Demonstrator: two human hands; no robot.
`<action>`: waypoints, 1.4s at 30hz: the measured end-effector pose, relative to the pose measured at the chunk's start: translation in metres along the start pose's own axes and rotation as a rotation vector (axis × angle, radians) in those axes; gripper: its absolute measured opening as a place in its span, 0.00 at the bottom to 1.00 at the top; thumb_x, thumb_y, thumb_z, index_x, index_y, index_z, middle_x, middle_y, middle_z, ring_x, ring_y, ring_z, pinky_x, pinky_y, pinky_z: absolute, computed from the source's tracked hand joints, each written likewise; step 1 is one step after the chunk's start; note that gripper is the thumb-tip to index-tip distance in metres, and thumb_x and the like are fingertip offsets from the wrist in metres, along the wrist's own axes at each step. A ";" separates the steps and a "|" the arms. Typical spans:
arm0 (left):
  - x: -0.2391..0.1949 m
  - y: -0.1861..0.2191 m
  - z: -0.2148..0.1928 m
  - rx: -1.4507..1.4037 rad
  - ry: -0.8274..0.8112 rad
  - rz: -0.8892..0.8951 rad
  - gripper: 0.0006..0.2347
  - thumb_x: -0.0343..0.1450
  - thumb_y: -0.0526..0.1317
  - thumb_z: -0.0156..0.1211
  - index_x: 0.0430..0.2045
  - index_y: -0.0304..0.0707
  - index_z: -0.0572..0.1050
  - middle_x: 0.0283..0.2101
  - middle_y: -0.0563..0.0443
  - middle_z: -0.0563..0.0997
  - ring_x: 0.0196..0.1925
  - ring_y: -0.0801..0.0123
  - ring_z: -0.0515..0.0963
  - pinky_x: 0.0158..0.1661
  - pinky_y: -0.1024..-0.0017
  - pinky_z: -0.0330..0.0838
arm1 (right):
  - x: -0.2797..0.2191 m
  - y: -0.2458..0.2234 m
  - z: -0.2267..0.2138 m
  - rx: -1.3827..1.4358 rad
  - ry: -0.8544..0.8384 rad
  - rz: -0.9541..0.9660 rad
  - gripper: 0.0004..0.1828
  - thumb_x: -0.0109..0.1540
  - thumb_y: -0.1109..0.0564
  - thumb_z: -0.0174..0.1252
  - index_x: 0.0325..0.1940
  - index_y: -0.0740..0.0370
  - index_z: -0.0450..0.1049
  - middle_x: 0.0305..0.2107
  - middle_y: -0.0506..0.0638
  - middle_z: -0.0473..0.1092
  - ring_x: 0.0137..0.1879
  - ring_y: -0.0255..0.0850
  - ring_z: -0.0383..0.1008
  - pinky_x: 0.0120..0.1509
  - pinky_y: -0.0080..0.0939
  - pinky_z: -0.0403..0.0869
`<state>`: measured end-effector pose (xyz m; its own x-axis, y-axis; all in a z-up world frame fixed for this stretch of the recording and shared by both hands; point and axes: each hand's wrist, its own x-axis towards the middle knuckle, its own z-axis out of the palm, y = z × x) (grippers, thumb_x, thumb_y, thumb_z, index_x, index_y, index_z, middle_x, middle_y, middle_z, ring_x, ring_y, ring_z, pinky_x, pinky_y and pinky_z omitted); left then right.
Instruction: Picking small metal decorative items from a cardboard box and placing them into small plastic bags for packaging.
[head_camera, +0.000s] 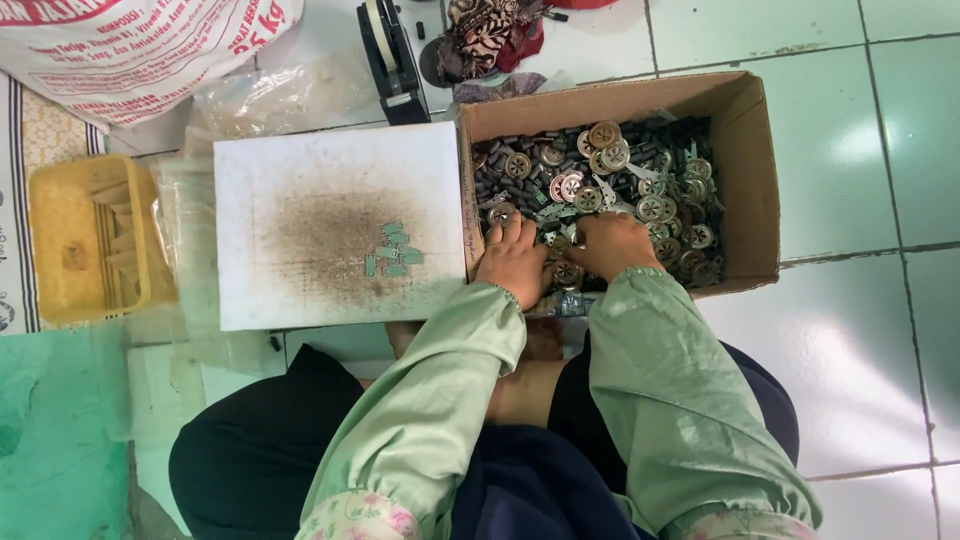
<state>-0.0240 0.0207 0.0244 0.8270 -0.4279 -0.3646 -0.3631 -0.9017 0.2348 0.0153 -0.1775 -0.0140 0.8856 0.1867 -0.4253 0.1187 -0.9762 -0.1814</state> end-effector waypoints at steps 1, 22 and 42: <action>0.004 -0.001 0.007 -0.003 0.002 -0.001 0.16 0.75 0.51 0.52 0.44 0.38 0.78 0.66 0.36 0.64 0.76 0.39 0.53 0.68 0.44 0.52 | -0.002 0.002 -0.005 -0.004 -0.001 -0.001 0.22 0.59 0.33 0.59 0.45 0.48 0.80 0.41 0.54 0.73 0.56 0.57 0.73 0.57 0.59 0.74; 0.007 0.001 0.004 0.027 0.023 0.007 0.30 0.76 0.55 0.49 0.72 0.45 0.52 0.72 0.33 0.55 0.76 0.38 0.51 0.70 0.37 0.46 | -0.001 -0.012 -0.023 0.179 -0.063 0.321 0.40 0.66 0.37 0.48 0.79 0.53 0.51 0.72 0.61 0.48 0.79 0.57 0.42 0.65 0.66 0.69; 0.007 0.004 0.001 0.086 0.098 0.018 0.35 0.76 0.57 0.50 0.75 0.44 0.45 0.73 0.34 0.51 0.74 0.40 0.54 0.70 0.40 0.45 | 0.014 0.018 -0.014 0.197 -0.041 0.315 0.35 0.64 0.31 0.47 0.70 0.50 0.63 0.66 0.58 0.52 0.72 0.57 0.50 0.58 0.64 0.73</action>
<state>-0.0202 0.0137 0.0214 0.8564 -0.4398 -0.2706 -0.4103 -0.8977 0.1604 0.0363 -0.1942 -0.0110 0.8459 -0.1109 -0.5217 -0.2485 -0.9474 -0.2016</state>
